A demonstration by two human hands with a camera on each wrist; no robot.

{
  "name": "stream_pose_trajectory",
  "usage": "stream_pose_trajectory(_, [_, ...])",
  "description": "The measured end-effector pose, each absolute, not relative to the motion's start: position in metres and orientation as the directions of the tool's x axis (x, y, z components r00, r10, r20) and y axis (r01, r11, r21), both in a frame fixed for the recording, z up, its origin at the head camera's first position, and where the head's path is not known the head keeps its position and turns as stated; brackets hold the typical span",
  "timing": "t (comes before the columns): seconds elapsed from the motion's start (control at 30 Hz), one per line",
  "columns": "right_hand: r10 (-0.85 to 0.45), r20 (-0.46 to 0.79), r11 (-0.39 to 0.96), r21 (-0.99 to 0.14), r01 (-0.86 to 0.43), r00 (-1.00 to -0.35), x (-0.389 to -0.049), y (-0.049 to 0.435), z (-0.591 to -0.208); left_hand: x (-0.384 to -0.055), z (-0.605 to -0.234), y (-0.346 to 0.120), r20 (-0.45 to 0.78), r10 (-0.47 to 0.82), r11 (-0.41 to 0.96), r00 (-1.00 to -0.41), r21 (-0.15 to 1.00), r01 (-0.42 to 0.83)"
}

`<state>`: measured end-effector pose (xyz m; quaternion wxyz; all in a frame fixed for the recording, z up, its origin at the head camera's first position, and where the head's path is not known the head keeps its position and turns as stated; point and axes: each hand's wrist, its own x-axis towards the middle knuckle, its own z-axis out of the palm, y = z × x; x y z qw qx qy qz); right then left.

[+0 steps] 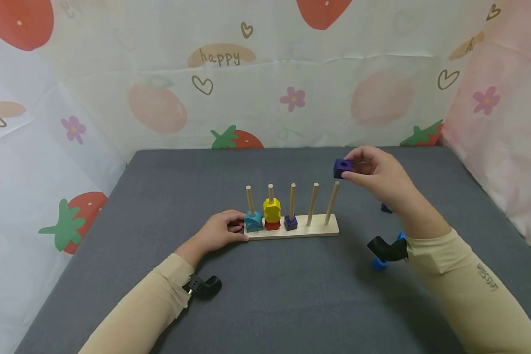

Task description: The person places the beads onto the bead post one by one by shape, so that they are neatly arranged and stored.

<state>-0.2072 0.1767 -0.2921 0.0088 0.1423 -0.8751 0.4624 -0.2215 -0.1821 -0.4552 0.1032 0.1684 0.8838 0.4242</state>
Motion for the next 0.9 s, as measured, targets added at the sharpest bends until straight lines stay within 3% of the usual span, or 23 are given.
stream_pose_trajectory(0.9, [-0.341, 0.141, 0.397, -0.875, -0.278, -0.929, -0.215, 0.101, -0.312, -0.221, -0.454, -0.182, -0.039, 0.392, 0.574, -0.919, 0.791, 0.211])
